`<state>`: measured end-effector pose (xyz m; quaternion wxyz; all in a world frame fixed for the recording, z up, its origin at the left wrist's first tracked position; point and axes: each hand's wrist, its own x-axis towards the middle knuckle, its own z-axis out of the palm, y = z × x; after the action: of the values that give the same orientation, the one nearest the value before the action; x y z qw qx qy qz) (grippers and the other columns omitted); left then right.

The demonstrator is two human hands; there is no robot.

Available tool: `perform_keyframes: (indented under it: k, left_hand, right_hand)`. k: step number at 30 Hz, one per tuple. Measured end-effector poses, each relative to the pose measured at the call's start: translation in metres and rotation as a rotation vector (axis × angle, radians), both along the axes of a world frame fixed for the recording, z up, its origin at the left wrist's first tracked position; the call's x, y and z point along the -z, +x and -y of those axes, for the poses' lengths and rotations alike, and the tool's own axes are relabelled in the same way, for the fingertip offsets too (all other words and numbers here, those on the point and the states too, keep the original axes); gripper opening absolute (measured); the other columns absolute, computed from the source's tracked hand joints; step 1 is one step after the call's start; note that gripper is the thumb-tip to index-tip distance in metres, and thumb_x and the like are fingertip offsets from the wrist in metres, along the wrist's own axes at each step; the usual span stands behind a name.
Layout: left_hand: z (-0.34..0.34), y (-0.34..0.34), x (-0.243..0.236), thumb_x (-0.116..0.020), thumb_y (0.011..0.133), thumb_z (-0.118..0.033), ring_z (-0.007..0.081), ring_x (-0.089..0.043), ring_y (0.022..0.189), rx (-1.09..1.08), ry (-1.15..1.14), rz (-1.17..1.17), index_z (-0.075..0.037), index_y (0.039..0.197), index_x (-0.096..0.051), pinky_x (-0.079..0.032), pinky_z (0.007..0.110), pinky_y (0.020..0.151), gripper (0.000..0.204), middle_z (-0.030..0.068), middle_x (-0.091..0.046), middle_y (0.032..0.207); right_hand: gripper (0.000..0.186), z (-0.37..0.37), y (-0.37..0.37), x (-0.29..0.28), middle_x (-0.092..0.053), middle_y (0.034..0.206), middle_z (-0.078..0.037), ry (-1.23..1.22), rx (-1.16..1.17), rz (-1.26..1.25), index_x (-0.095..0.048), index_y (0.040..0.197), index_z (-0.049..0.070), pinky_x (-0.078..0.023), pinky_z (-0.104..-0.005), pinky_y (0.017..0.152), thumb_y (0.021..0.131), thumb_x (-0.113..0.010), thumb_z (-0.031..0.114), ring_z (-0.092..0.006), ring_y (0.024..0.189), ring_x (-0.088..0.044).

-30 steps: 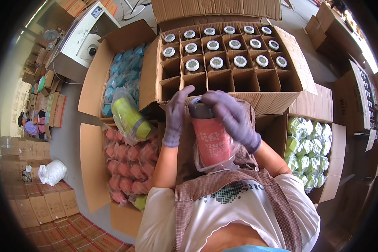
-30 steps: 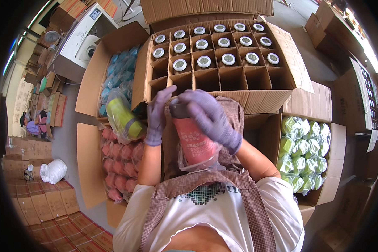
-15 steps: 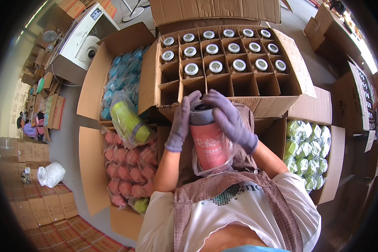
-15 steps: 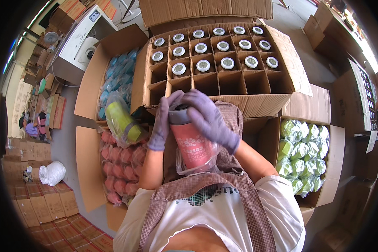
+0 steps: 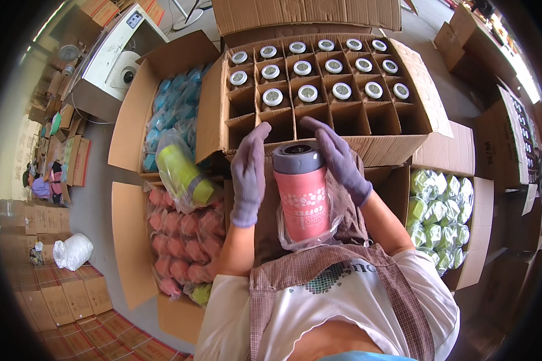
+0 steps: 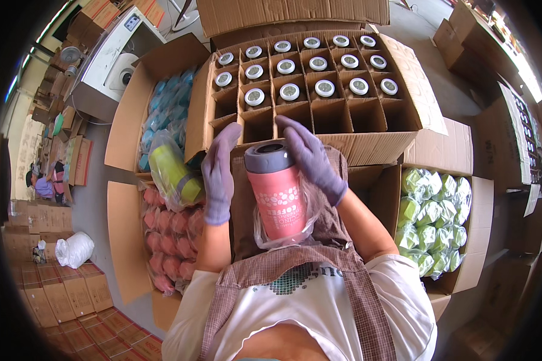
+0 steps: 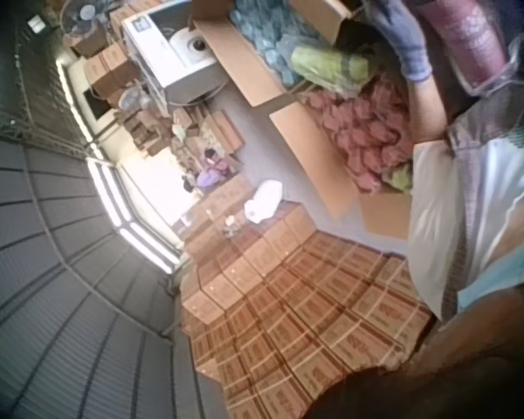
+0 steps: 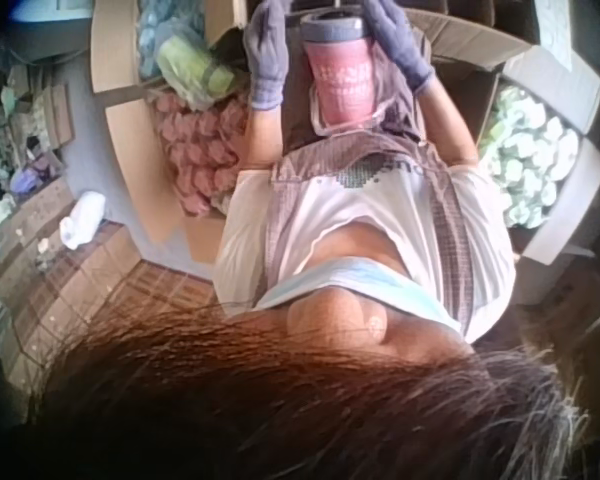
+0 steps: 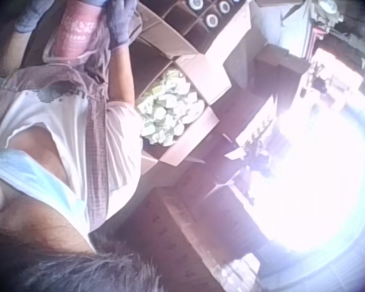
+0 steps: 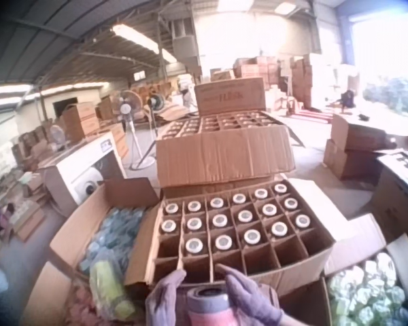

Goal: The person places silver caps on green and pink plastic bottles, tightens the caps by hand, and places the bottles into partitioned cardboard boxes.

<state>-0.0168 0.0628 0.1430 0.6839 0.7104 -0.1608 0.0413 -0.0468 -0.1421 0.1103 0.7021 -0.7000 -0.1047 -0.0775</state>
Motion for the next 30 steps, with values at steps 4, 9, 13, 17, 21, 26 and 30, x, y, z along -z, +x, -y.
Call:
perform_keyframes:
  k: [4,9,13,17,21,26,30]
  left_hand:
    - [0.007,-0.011,0.011,-0.043,0.107,-0.048,0.0299,-0.057,0.124,0.149,0.225,0.115,0.004,0.137,-0.054,-0.042,0.037,0.108,0.061,0.0208,-0.06,0.133]
    - [-0.02,0.042,0.065,-0.05,0.108,-0.031,0.0191,-0.063,0.113,0.291,-0.059,-0.348,0.004,0.126,-0.063,-0.046,0.032,0.103,0.042,0.0135,-0.069,0.118]
    - [-0.003,-0.012,0.002,-0.049,0.107,-0.032,0.0287,-0.057,0.127,0.007,0.171,0.097,0.003,0.139,-0.054,-0.041,0.037,0.11,0.048,0.0193,-0.06,0.137]
    - [0.0,0.014,0.032,-0.04,0.109,-0.042,0.0256,-0.054,0.13,0.225,-0.003,-0.292,-0.001,0.147,-0.046,-0.04,0.035,0.111,0.056,0.0168,-0.056,0.142]
    - [0.002,0.052,0.044,-0.048,0.108,-0.038,0.0143,-0.065,0.104,0.543,-0.053,-0.694,0.0,0.126,-0.061,-0.051,0.029,0.094,0.044,0.0111,-0.069,0.114]
    - [-0.021,0.044,0.035,-0.043,0.108,-0.042,0.0228,-0.065,0.113,0.189,-0.002,-0.237,0.001,0.135,-0.057,-0.05,0.035,0.099,0.053,0.0183,-0.067,0.123]
    - [-0.001,0.01,0.019,-0.032,0.109,-0.051,0.0231,-0.056,0.128,0.352,-0.111,-0.266,0.001,0.143,-0.049,-0.043,0.036,0.109,0.065,0.0164,-0.057,0.14]
  right_hand:
    - [0.058,-0.016,-0.008,-0.005,-0.058,0.137,-0.017,-0.222,-0.005,0.137,-0.053,0.14,0.002,-0.037,-0.043,0.114,0.104,-0.047,0.047,-0.0275,0.13,-0.054]
    - [0.059,-0.035,-0.031,-0.057,-0.061,0.135,-0.015,-0.618,-0.19,0.505,-0.058,0.138,0.004,-0.026,-0.0522,0.12,0.099,-0.052,0.048,-0.0302,0.132,-0.054]
    - [0.049,0.012,0.024,-0.001,-0.059,0.14,-0.014,0.05,0.029,0.056,-0.055,0.141,0.002,-0.038,-0.0329,0.113,0.109,-0.042,0.037,-0.0191,0.131,-0.052]
    - [0.059,-0.013,0.01,0.007,-0.055,0.143,-0.017,0.119,-0.188,0.017,-0.05,0.142,-0.001,-0.037,-0.0397,0.114,0.106,-0.046,0.045,-0.027,0.133,-0.051]
    - [0.075,-0.068,-0.041,-0.086,-0.056,0.135,-0.027,-0.753,-0.241,0.615,-0.055,0.135,-0.001,-0.036,-0.0529,0.113,0.093,-0.056,0.062,-0.0436,0.129,-0.053]
    - [0.04,0.004,0.016,-0.052,-0.063,0.127,-0.022,-0.23,0.042,0.397,-0.06,0.131,-0.003,-0.046,-0.0412,0.105,0.101,-0.053,0.024,-0.036,0.12,-0.06]
    - [0.059,-0.004,0.019,0.002,-0.052,0.144,-0.023,0.084,-0.214,0.036,-0.047,0.144,-0.002,-0.036,-0.0428,0.115,0.104,-0.047,0.042,-0.0334,0.136,-0.049]
